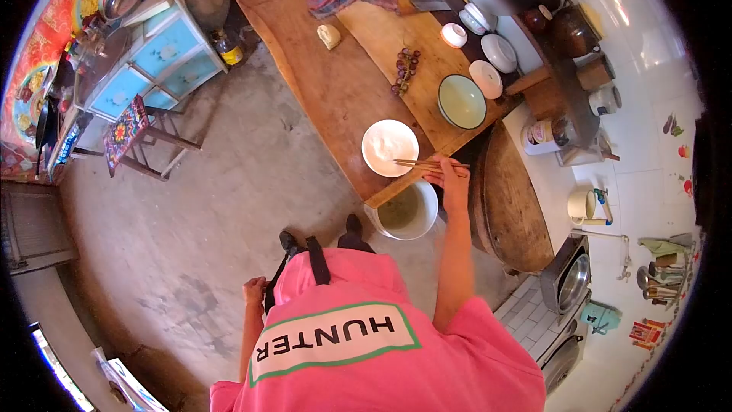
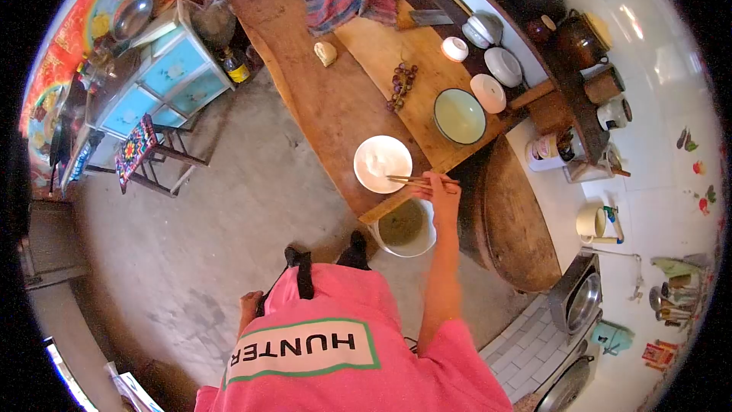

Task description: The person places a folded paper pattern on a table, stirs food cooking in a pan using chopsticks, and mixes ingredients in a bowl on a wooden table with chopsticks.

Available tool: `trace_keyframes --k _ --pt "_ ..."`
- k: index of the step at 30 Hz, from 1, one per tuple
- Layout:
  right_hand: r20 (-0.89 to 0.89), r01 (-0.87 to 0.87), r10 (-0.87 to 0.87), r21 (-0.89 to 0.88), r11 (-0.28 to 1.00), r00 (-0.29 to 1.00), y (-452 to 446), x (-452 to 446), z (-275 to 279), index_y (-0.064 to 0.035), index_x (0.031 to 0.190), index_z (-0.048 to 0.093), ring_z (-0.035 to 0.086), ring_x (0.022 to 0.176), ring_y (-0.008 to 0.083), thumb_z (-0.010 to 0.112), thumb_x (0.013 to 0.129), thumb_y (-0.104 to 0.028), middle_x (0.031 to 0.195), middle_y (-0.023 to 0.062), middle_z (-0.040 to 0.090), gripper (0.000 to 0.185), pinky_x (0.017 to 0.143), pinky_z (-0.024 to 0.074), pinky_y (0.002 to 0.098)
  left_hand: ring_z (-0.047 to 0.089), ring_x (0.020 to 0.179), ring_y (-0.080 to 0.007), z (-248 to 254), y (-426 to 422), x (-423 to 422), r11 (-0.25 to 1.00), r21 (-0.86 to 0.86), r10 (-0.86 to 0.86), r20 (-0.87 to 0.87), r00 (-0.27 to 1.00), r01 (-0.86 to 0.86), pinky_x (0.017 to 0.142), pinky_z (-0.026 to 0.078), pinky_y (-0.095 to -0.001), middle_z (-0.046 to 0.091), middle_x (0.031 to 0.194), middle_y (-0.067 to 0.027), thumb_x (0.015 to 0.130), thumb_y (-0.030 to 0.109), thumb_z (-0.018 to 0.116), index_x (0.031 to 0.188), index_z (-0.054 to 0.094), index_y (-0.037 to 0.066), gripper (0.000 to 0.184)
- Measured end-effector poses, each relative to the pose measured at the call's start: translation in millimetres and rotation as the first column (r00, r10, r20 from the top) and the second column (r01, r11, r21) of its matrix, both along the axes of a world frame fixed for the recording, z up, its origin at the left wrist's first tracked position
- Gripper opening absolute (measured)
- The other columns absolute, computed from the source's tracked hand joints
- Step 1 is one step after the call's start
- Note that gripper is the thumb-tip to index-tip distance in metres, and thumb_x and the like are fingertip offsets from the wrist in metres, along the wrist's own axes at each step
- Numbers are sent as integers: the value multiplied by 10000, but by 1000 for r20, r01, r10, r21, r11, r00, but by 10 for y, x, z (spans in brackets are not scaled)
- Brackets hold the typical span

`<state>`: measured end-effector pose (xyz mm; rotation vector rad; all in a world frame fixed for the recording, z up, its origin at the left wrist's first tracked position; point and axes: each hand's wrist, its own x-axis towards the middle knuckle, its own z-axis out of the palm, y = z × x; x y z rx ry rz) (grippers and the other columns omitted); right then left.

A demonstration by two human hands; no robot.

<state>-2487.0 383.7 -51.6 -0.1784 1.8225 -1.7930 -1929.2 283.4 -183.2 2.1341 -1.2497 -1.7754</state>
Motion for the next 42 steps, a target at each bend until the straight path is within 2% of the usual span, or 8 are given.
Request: trace_keyframes --k 2,5,11,17,31,35,39,42 --pt "-28 82 -82 1 997 996 33 -97 -2 45 992 620 678 732 220 551 927 -208 876 158 664 270 634 565 276 557 597 -134 3 22 4 988 -62 -137 65 988 141 540 450 -283 663 750 -67 794 196 652 892 693 -25 246" --pt "-10 90 -91 -91 992 996 -140 -6 -83 54 983 627 677 712 226 561 913 -165 855 156 661 239 617 574 300 566 610 -134 -1066 279 555 967 -180 -166 105 981 183 561 464 -281 667 745 -66 792 194 655 895 694 -31 251" --pt "-7 61 -61 -34 998 998 24 -65 7 68 1000 620 677 695 231 564 917 -169 860 174 659 258 610 574 294 584 644 -136 -262 121 175 1000 -7 0 1 1000 0 602 477 -284 670 753 -67 790 193 658 900 698 -37 259" --pt "8 46 -46 -82 996 999 -109 -34 -104 48 1031 618 679 754 235 555 928 -202 886 155 664 278 662 574 305 536 597 -116 -797 150 404 993 -108 -62 -46 997 57 554 435 -267 633 697 -36 794 181 653 904 694 -24 236" --pt "28 -82 83 -49 995 996 -16 -63 82 62 1027 632 674 713 211 564 916 -165 866 143 664 262 650 574 290 583 653 -149 -250 103 141 997 -49 -51 -12 999 51 616 476 -294 666 752 -78 789 202 657 904 688 -41 271" --pt "-37 49 -51 -44 998 998 6 -190 1 44 1037 631 674 720 206 567 916 -192 887 148 667 273 645 570 283 590 687 -154 -220 123 85 995 -61 -78 1 997 78 631 481 -295 668 779 -80 789 198 653 927 681 -50 284" --pt "30 -59 60 -30 998 998 -133 -3 16 50 1061 617 678 739 213 570 918 -220 875 150 669 310 644 569 276 516 569 -107 -13 116 -66 999 26 -24 54 998 23 505 403 -267 658 760 -71 809 195 642 947 662 -25 261" --pt "-21 -65 66 36 997 998 -9 -58 226 49 1004 637 681 742 214 578 911 -212 866 146 672 283 644 570 276 472 534 -88 -173 147 -11 993 44 117 -85 989 -114 473 355 -264 647 737 -59 816 199 641 943 659 -13 248"
